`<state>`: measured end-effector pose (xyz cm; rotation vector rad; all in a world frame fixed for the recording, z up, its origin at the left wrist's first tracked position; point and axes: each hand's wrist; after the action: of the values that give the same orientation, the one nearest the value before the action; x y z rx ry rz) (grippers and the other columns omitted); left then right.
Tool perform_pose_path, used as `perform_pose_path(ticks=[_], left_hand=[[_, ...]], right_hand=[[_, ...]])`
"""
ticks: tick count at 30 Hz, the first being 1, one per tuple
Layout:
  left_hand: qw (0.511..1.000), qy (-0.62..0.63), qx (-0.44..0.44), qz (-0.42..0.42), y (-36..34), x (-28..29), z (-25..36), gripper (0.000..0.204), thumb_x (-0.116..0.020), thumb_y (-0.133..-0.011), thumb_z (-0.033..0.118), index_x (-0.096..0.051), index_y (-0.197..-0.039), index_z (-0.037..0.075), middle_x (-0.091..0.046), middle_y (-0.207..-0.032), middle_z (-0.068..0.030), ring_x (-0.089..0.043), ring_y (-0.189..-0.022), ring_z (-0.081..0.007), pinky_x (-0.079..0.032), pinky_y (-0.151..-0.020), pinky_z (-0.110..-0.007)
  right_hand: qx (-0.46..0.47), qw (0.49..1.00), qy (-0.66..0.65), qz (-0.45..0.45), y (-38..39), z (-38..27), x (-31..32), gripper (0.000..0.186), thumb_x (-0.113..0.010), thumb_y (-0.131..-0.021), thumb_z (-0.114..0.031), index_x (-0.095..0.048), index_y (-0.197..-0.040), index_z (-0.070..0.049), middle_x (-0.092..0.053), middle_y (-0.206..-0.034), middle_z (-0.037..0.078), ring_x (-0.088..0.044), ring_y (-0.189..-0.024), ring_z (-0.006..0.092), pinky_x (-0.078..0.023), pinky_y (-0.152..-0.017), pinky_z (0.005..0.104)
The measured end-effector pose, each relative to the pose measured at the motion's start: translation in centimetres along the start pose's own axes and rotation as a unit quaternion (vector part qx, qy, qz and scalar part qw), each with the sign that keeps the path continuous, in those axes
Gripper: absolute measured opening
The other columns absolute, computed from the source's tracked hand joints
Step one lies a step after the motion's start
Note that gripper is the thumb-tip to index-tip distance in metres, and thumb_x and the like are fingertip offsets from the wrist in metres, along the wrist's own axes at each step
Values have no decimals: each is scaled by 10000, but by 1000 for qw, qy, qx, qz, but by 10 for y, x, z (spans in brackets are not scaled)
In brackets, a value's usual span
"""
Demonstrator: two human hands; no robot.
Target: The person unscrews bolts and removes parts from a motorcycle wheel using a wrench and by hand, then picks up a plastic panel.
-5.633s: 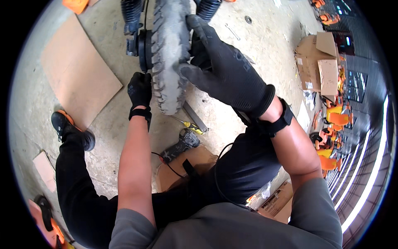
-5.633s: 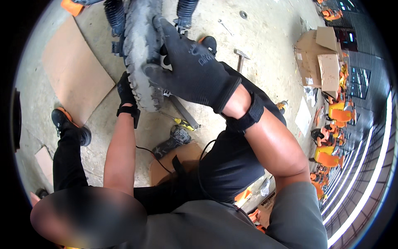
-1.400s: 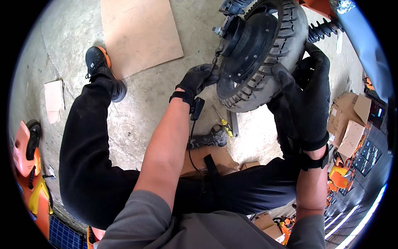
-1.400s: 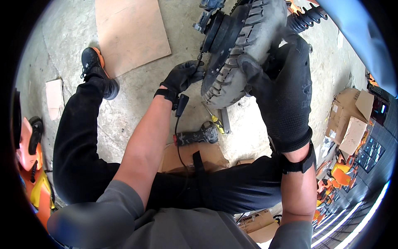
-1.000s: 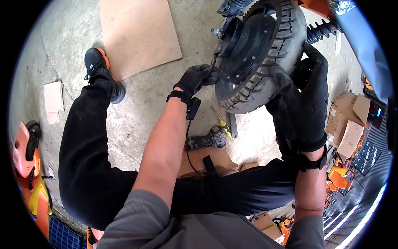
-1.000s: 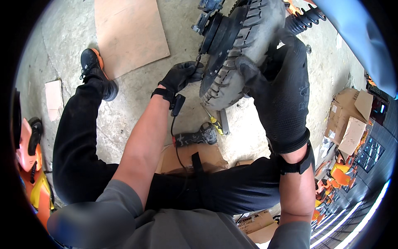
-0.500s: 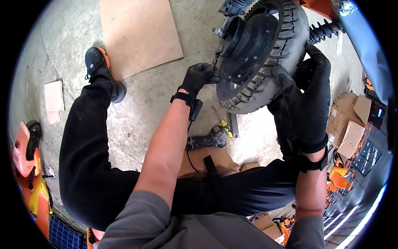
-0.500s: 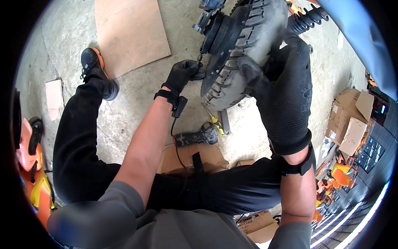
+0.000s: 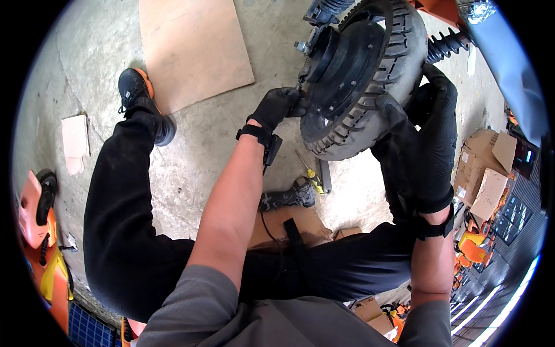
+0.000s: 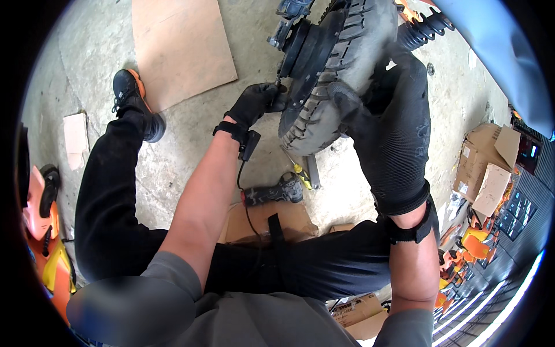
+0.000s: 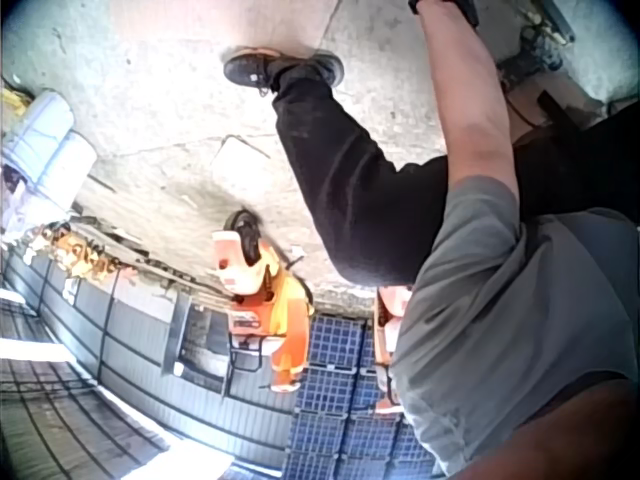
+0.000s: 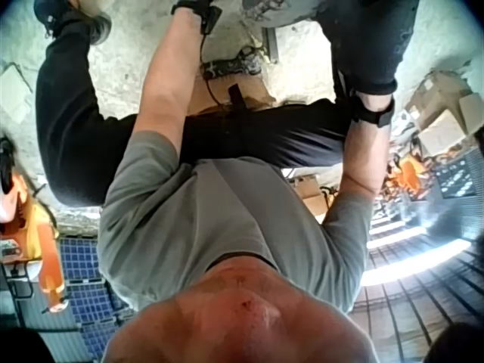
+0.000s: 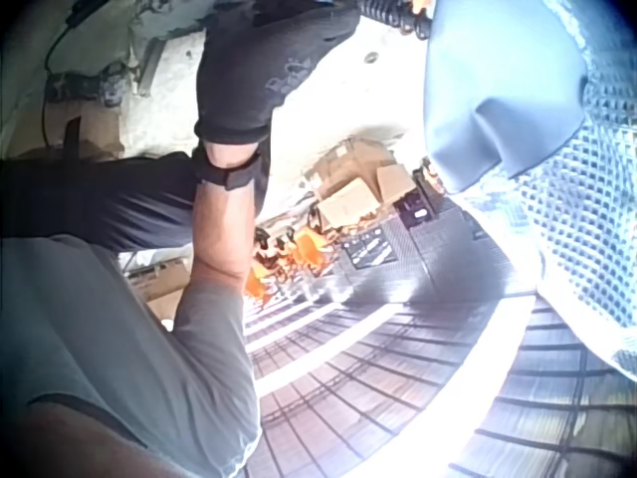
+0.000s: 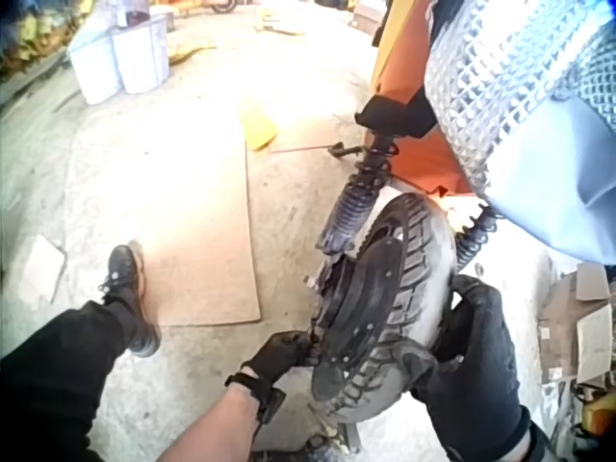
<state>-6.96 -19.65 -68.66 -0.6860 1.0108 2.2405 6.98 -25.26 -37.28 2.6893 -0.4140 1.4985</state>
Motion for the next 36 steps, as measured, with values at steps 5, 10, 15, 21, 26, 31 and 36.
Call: perform_pose_path(ticks=[5,10,15,21,26,31,36], left_hand=[[999,-29,0,25,-3,-3,4,259,-517,-978,168,-636,-1081,-38,-696,-905,-103,-673,-750,-179,-553,-708,-314],[978,-143,-61,142,-1,-21,0,212,-606,-926,173,-665,-961,-28,-697,-824,-85,-666,-698,-170,-542,-642,-300],[897,-361,-74,242,16,-53,26,212,-638,-902,171,-676,-912,-37,-697,-795,-88,-671,-702,-159,-551,-661,-281],[995,-54,-28,73,-1,-15,21,219,-627,-921,191,-696,-1002,0,-708,-885,-78,-676,-762,-143,-550,-708,-281],[990,-140,16,28,-7,-9,27,222,-617,-921,196,-700,-1016,13,-708,-906,-65,-654,-735,-117,-506,-663,-257],[992,-112,-12,57,-10,-8,21,177,-656,-878,198,-699,-896,27,-689,-783,-20,-607,-634,-116,-471,-600,-283],[914,-323,-110,220,-5,-30,18,247,-756,-758,232,-605,-725,40,-663,-681,-87,-618,-608,-151,-484,-589,-320]], right_hand=[[-10,1000,14,3,-1,-2,0,508,-666,-846,-8,-438,-1299,7,-494,-824,13,-464,-732,94,-430,-658,242],[-34,998,-44,-2,2,-4,-3,514,-669,-848,-15,-432,-1304,3,-484,-830,12,-456,-724,90,-426,-646,236],[7,999,-30,10,1,-2,-2,517,-668,-846,-9,-433,-1306,2,-480,-832,9,-449,-718,85,-427,-639,234],[0,999,-42,2,0,-2,0,525,-680,-836,-14,-444,-1304,15,-484,-801,1,-455,-716,84,-423,-636,231],[36,999,-10,26,-1,7,-3,586,-760,-800,-96,-444,-1280,16,-507,-788,21,-491,-670,100,-444,-589,249],[19,999,-19,26,0,5,-5,576,-757,-805,-101,-444,-1275,14,-506,-791,29,-490,-666,105,-445,-591,253],[32,999,14,17,0,-2,-5,525,-684,-848,-45,-434,-1305,20,-490,-796,1,-446,-694,84,-416,-626,234]])
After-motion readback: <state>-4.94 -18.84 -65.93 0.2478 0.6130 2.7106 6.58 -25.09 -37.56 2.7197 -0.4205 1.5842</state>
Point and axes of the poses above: each hand's wrist, its own y-axis away from the middle knuckle, its own x-axis out of the back of the hand, z = x × y
